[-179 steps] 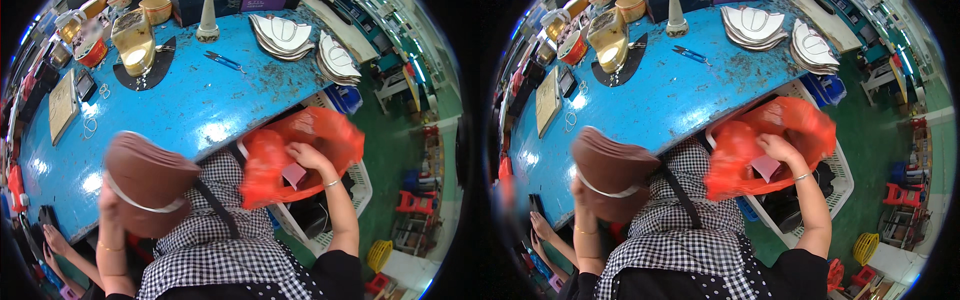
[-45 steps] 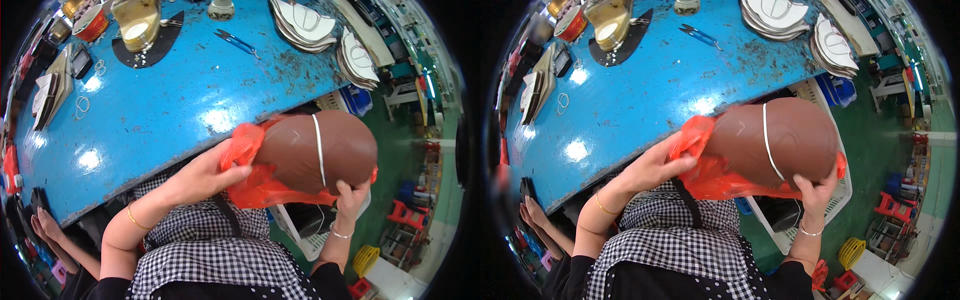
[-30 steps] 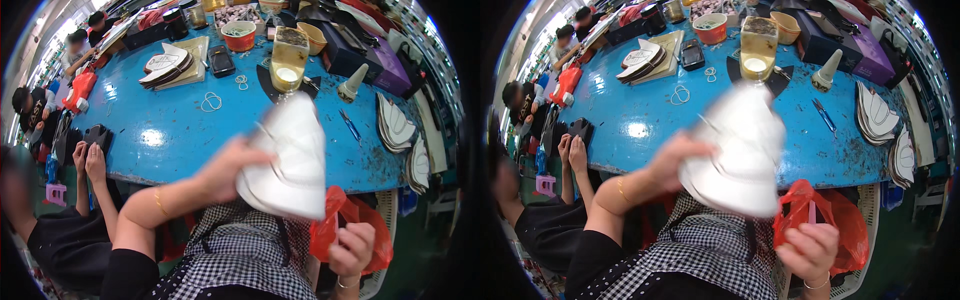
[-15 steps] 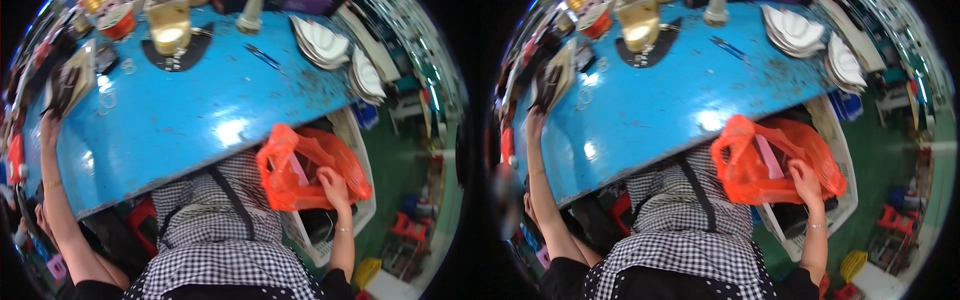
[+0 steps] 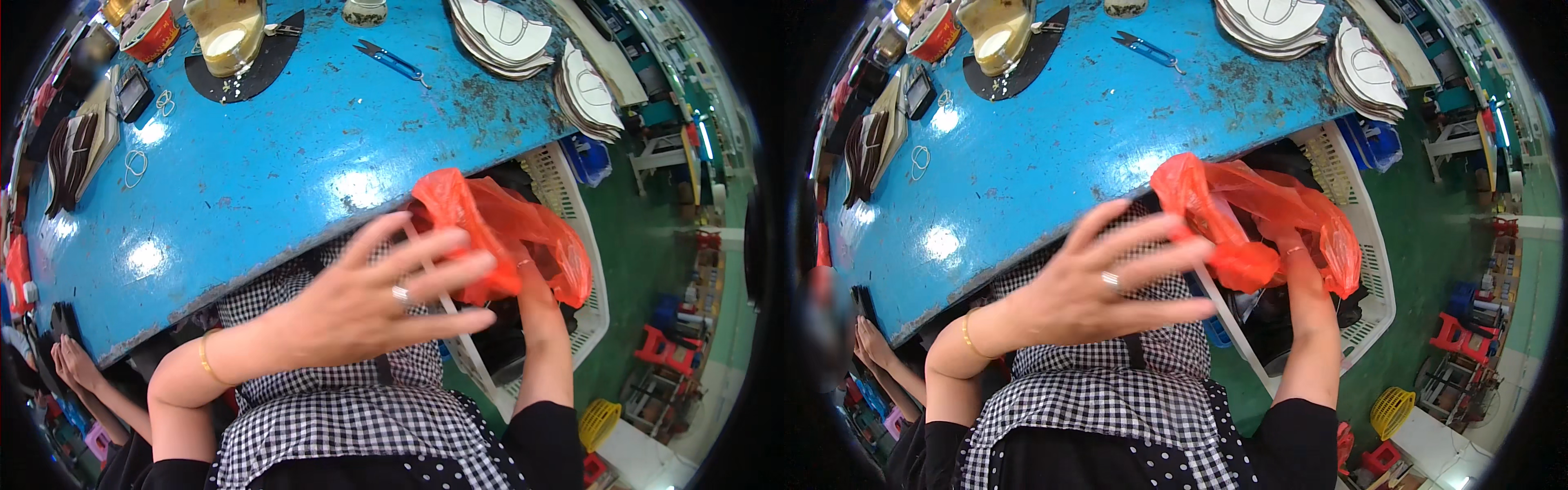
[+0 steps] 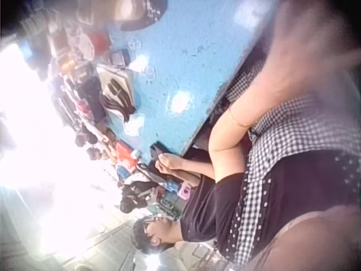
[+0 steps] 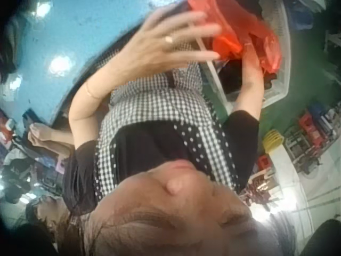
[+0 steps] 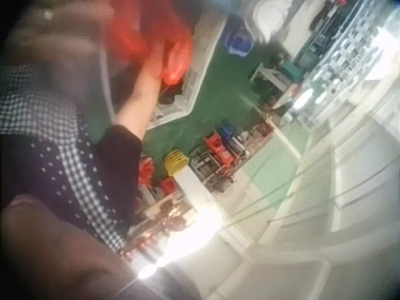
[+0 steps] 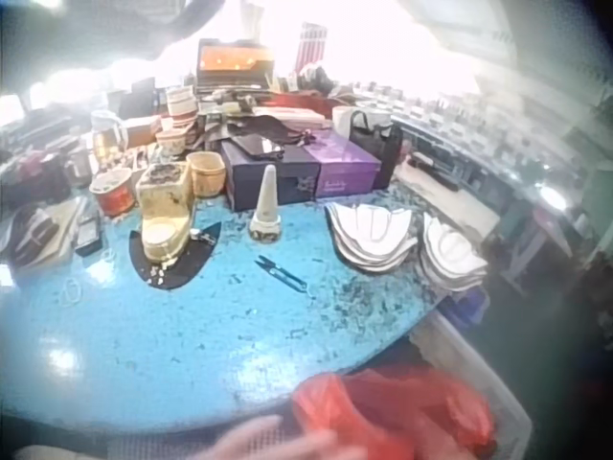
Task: Applying glue to shoe upper components and attaching leather pieces to the tongue area.
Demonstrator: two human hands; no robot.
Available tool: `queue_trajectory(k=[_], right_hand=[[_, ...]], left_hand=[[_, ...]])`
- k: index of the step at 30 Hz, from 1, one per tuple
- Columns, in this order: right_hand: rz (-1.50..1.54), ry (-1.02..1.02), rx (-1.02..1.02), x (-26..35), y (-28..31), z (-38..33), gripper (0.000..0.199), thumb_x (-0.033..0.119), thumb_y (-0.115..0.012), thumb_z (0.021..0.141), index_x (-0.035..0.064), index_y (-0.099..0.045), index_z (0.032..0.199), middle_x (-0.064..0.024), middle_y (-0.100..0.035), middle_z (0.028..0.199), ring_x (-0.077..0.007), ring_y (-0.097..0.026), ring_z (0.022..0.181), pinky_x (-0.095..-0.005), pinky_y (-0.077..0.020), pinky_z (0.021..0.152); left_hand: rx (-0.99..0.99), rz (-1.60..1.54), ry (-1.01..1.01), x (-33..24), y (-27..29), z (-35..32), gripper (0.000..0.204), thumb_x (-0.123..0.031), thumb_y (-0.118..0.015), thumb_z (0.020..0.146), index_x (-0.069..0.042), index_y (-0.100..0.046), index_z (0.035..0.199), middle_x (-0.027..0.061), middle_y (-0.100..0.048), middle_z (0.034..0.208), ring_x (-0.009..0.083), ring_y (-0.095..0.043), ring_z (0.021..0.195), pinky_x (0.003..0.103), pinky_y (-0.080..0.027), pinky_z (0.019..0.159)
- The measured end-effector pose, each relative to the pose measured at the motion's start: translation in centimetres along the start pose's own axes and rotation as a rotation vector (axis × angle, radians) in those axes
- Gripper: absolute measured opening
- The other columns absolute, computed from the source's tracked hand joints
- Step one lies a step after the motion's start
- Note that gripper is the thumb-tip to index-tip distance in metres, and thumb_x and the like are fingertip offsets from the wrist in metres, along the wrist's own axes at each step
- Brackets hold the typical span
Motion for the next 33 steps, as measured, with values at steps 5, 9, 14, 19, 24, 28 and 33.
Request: queue_trajectory(k=[5, 9, 14, 19, 24, 28, 33], right_hand=[[0.115, -0.043, 0.004, -1.6, 1.2, -2.3, 0.027, 0.006, -0.067, 0.088, 0.0097, -0.071, 0.114, -0.0094, -0.072, 0.106, -0.0280, -0.068, 0.100, -0.0377, -0.0527, 0.088], [0.212, -0.059, 0.017, -0.2, -0.4, 3.3, 0.027, 0.006, -0.067, 0.088, 0.0096, -0.071, 0.114, -0.0094, -0.072, 0.106, -0.0282, -0.069, 0.100, -0.0378, -0.0528, 0.087], [0.317, -0.096, 0.039, -3.0, 0.6, 11.9, 0.027, 0.007, -0.067, 0.088, 0.0095, -0.071, 0.115, -0.0094, -0.072, 0.106, -0.0283, -0.069, 0.100, -0.0380, -0.0529, 0.087], [0.417, -0.178, 0.054, -4.7, 1.1, 8.7, 0.027, 0.007, -0.068, 0.088, 0.0094, -0.070, 0.115, -0.0094, -0.072, 0.106, -0.0285, -0.069, 0.100, -0.0381, -0.0530, 0.086], [0.523, -0.228, 0.081, -11.2, 5.7, -9.6, 0.027, 0.007, -0.068, 0.088, 0.0092, -0.070, 0.115, -0.0094, -0.072, 0.106, -0.0286, -0.069, 0.100, -0.0383, -0.0530, 0.086], [0.614, -0.302, 0.083, 1.1, -2.4, 0.5, 0.027, 0.008, -0.068, 0.088, 0.0092, -0.070, 0.116, -0.0094, -0.072, 0.106, -0.0287, -0.069, 0.099, -0.0384, -0.0531, 0.085], [0.723, -0.358, 0.105, -0.5, -1.7, -1.5, 0.028, 0.008, -0.068, 0.088, 0.0090, -0.070, 0.116, -0.0094, -0.072, 0.106, -0.0289, -0.069, 0.099, -0.0386, -0.0532, 0.085]], left_hand=[[0.201, 0.306, -0.040, -0.9, -5.2, 5.2, 0.088, -0.011, -0.058, 0.088, -0.040, -0.016, 0.160, 0.0049, -0.038, 0.158, 0.0291, -0.034, 0.147, 0.061, -0.020, 0.122], [0.212, 0.317, 0.103, 0.8, -6.5, 6.7, 0.073, -0.012, -0.059, 0.088, -0.021, -0.034, 0.156, 0.0054, -0.061, 0.106, 0.0244, -0.055, 0.109, 0.055, -0.034, 0.111], [0.224, 0.338, 0.077, 1.8, -6.2, 7.4, 0.027, -0.014, -0.060, 0.083, -0.009, -0.065, 0.109, 0.0049, -0.057, 0.091, 0.0241, -0.055, 0.097, 0.048, -0.037, 0.105], [0.005, -0.270, -0.202, 0.6, -4.8, 6.4, 0.017, -0.012, -0.064, 0.072, -0.008, -0.058, 0.088, 0.0071, -0.056, 0.088, 0.0251, -0.058, 0.099, 0.042, -0.040, 0.102], [-0.034, -0.348, -0.213, -0.8, 0.0, 2.9, 0.015, -0.016, -0.061, 0.080, -0.008, -0.059, 0.093, 0.0052, -0.054, 0.085, 0.0226, -0.058, 0.077, 0.038, -0.046, 0.085], [0.021, -0.327, -0.239, -1.9, 1.1, 2.3, 0.012, -0.017, -0.064, 0.080, -0.010, -0.057, 0.087, 0.0033, -0.050, 0.080, 0.0193, -0.058, 0.075, 0.036, -0.050, 0.079], [0.025, -0.277, -0.269, -2.8, 1.0, 2.1, 0.013, -0.021, -0.063, 0.082, -0.011, -0.059, 0.088, 0.0024, -0.049, 0.080, 0.0178, -0.055, 0.073, 0.035, -0.049, 0.076]])
Point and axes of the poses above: each hand's wrist, its own z-axis towards the middle knuckle, its own y-axis out of the back of the hand, x = y × z, the point moved 5 cm from there along z, towards the middle knuckle
